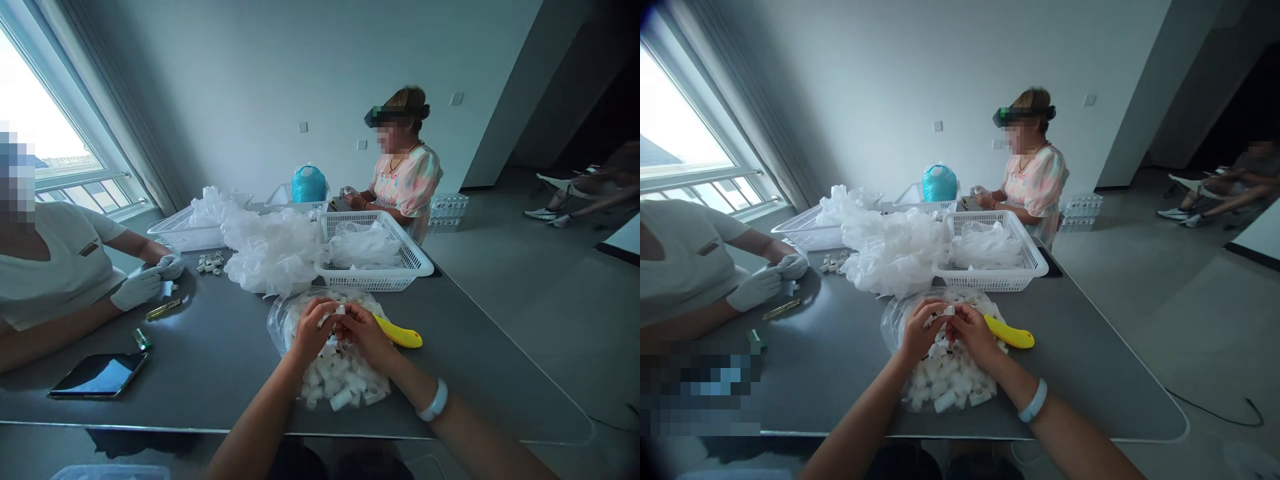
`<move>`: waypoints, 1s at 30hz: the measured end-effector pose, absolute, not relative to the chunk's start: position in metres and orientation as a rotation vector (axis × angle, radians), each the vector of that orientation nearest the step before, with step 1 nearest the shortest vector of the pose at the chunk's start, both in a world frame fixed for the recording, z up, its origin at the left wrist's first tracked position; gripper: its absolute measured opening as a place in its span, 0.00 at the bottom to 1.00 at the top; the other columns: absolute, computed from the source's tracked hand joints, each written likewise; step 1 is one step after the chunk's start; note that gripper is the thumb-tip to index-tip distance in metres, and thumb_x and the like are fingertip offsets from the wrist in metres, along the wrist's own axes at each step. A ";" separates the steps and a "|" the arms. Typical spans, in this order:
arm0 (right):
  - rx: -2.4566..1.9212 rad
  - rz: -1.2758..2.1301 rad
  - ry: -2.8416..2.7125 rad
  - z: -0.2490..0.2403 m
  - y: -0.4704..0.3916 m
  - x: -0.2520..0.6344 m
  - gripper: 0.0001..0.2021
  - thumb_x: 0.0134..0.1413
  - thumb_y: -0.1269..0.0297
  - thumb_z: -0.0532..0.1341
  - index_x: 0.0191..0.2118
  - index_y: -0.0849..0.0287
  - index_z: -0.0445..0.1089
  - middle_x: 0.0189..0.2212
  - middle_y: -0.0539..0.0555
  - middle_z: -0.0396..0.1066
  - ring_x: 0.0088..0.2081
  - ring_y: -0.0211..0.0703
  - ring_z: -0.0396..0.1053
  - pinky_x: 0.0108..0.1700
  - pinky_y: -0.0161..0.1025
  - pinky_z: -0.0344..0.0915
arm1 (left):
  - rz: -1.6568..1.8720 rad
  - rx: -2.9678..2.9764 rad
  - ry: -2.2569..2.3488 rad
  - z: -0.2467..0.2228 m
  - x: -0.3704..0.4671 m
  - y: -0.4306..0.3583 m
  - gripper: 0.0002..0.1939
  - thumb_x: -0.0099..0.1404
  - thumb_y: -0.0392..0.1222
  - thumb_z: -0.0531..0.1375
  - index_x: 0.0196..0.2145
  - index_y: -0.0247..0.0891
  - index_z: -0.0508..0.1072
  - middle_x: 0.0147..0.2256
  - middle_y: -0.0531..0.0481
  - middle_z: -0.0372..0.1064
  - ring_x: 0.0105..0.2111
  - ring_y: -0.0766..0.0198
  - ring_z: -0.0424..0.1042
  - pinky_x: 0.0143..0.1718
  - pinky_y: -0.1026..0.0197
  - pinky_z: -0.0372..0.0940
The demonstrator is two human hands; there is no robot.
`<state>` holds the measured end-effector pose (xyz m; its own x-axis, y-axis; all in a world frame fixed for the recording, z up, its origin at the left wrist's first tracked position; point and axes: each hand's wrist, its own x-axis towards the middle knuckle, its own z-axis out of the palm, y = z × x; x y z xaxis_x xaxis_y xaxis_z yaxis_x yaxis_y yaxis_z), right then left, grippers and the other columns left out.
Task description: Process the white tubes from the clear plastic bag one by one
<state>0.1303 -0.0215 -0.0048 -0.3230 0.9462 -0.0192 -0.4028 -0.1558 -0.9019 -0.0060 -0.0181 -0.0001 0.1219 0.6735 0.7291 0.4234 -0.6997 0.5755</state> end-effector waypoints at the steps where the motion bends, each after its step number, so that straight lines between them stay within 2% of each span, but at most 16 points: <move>1: -0.775 1.673 -1.028 -0.004 -0.022 0.130 0.17 0.39 0.52 0.67 0.32 0.57 0.66 0.19 0.45 0.64 0.21 0.34 0.61 0.23 0.34 0.59 | 1.615 2.034 1.106 0.000 -0.006 -0.017 0.06 0.59 0.41 0.61 0.34 0.38 0.72 0.34 0.48 0.71 0.34 0.64 0.70 0.36 0.62 0.67; 4: -0.810 1.597 -1.051 -0.005 -0.022 0.130 0.17 0.39 0.51 0.66 0.32 0.57 0.67 0.18 0.44 0.62 0.19 0.33 0.60 0.21 0.33 0.56 | 1.541 1.620 1.081 -0.001 -0.005 -0.015 0.12 0.55 0.46 0.63 0.35 0.38 0.71 0.31 0.50 0.71 0.30 0.66 0.70 0.32 0.63 0.67; 7: -0.856 1.476 -1.223 -0.009 -0.025 0.130 0.16 0.44 0.49 0.63 0.30 0.57 0.68 0.16 0.44 0.60 0.17 0.32 0.56 0.20 0.33 0.54 | 1.389 1.430 1.019 0.000 -0.005 -0.014 0.16 0.53 0.48 0.64 0.38 0.38 0.72 0.26 0.53 0.69 0.25 0.68 0.68 0.29 0.64 0.67; 11: -0.945 1.348 -1.345 -0.010 -0.029 0.129 0.18 0.48 0.45 0.59 0.25 0.57 0.66 0.15 0.44 0.55 0.17 0.32 0.51 0.19 0.33 0.50 | 1.323 1.447 1.016 0.005 -0.008 -0.015 0.17 0.53 0.46 0.64 0.39 0.36 0.75 0.26 0.52 0.69 0.23 0.70 0.65 0.26 0.66 0.65; 14: -0.952 1.282 -1.364 -0.007 -0.030 0.130 0.19 0.47 0.45 0.59 0.21 0.57 0.63 0.14 0.44 0.55 0.18 0.33 0.52 0.20 0.33 0.51 | 1.314 1.563 0.997 0.009 -0.012 -0.015 0.18 0.55 0.48 0.63 0.42 0.36 0.75 0.30 0.50 0.70 0.24 0.70 0.65 0.26 0.67 0.64; 17: -0.932 1.316 -1.342 -0.004 -0.027 0.130 0.20 0.46 0.46 0.61 0.19 0.57 0.61 0.14 0.45 0.56 0.18 0.33 0.53 0.20 0.33 0.53 | 1.264 1.628 0.983 0.007 -0.013 -0.013 0.18 0.55 0.49 0.62 0.41 0.35 0.75 0.27 0.49 0.70 0.24 0.69 0.66 0.25 0.66 0.64; 20: -0.916 1.402 -1.178 -0.006 -0.023 0.130 0.17 0.42 0.47 0.64 0.23 0.56 0.62 0.16 0.45 0.60 0.17 0.34 0.56 0.20 0.34 0.54 | 1.199 1.553 1.018 0.002 -0.011 -0.010 0.18 0.55 0.50 0.61 0.38 0.34 0.74 0.22 0.52 0.69 0.21 0.68 0.66 0.22 0.66 0.63; 24: -0.922 1.457 -0.988 -0.007 -0.020 0.132 0.19 0.36 0.49 0.67 0.29 0.54 0.61 0.18 0.45 0.64 0.17 0.37 0.60 0.19 0.35 0.56 | 1.196 1.383 1.089 -0.001 -0.009 -0.008 0.16 0.56 0.52 0.59 0.35 0.36 0.70 0.19 0.56 0.66 0.16 0.70 0.64 0.17 0.67 0.59; 30: -0.918 1.424 -1.136 -0.002 -0.024 0.133 0.18 0.44 0.49 0.62 0.38 0.54 0.63 0.21 0.46 0.64 0.20 0.38 0.62 0.21 0.36 0.58 | 1.146 1.259 1.076 0.006 -0.009 -0.013 0.15 0.59 0.53 0.56 0.25 0.38 0.65 0.16 0.57 0.64 0.13 0.72 0.60 0.14 0.68 0.53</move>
<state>0.1330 -0.0239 -0.0024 -0.1577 0.9866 0.0405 -0.2584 -0.0016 -0.9660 -0.0086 -0.0132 0.0060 0.1297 0.9912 0.0256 -0.0370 -0.0210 0.9991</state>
